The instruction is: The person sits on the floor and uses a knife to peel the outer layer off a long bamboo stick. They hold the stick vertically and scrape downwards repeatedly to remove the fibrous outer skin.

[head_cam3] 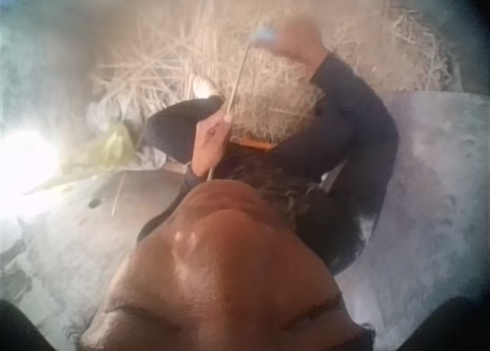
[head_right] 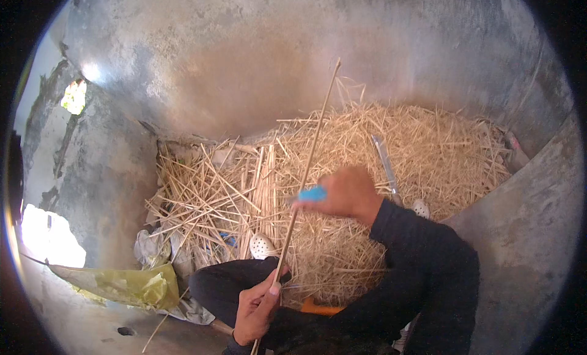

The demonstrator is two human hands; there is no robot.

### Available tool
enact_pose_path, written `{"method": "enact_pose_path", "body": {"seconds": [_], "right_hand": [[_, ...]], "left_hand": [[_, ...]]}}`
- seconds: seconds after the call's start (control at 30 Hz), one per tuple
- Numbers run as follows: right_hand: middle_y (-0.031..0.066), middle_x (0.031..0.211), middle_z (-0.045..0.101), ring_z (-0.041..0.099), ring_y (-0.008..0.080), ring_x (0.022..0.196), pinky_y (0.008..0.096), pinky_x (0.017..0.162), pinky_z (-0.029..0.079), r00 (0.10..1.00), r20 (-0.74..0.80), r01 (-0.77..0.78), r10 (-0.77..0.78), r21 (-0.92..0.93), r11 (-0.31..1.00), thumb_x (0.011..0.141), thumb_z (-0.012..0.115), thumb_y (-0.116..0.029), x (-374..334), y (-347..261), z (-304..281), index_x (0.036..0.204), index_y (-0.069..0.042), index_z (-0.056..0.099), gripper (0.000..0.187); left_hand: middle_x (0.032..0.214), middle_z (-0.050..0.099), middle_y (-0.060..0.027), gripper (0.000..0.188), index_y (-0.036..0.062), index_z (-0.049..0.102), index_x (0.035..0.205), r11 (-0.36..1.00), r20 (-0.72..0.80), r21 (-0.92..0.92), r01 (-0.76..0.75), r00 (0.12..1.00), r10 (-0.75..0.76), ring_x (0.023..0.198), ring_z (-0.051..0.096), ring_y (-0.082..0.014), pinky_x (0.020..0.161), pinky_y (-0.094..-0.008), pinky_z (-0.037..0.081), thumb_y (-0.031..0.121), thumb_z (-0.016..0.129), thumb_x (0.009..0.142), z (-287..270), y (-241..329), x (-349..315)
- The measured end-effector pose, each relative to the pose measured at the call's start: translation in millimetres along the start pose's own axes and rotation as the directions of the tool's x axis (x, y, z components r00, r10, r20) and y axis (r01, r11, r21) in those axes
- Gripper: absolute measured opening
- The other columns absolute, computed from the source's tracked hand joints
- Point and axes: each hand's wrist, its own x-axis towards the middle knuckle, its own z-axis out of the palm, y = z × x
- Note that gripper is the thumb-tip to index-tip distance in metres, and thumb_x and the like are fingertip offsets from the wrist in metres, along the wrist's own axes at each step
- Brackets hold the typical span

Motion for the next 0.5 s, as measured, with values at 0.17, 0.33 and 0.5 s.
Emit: {"method": "enact_pose_path", "body": {"seconds": [0.17,0.33,0.5], "right_hand": [[0.0068,0.044,0.044,0.046,0.0236,0.04,0.0426,0.047,0.038,0.885,-0.128,-0.458,0.448,-0.063,0.886,0.082,0.042,-0.076,34.3,91.3,-39.7,0.052,-0.009,0.057,0.075],[0.0076,0.047,0.05,0.052,0.0243,0.045,0.0413,0.05,0.041,0.992,-0.08,-0.104,0.097,-0.084,0.991,0.078,0.039,-0.081,7.3,52.9,6.0,0.055,-0.008,0.061,0.079],[0.0124,0.05,0.052,0.052,0.0289,0.047,0.0455,0.05,0.04,0.783,-0.293,-0.585,0.549,-0.046,0.81,0.083,0.038,-0.077,35.9,159.7,-39.4,0.058,-0.002,0.06,0.082]], "left_hand": [[0.069,0.048,0.0066,0.041,-0.0054,0.049,0.131,0.989,0.005,0.102,-0.112,0.994,0.112,0.064,0.039,-0.0018,0.057,-0.018,0.031,0.019,0.052,0.098,12.1,-13.9,-11.1],[0.071,0.05,0.0055,0.039,-0.004,0.051,0.13,0.989,-0.053,0.144,-0.028,0.998,0.036,0.068,0.039,-0.0023,0.059,-0.0179,0.033,0.018,0.052,0.097,6.4,-5.3,-7.9],[0.06,0.041,0.006,0.023,0.0057,0.052,0.104,0.979,0.029,0.181,-0.093,0.996,0.089,0.053,0.035,-0.004,0.047,-0.0202,0.026,0.027,0.047,0.099,12.4,-21.1,-24.1]]}}
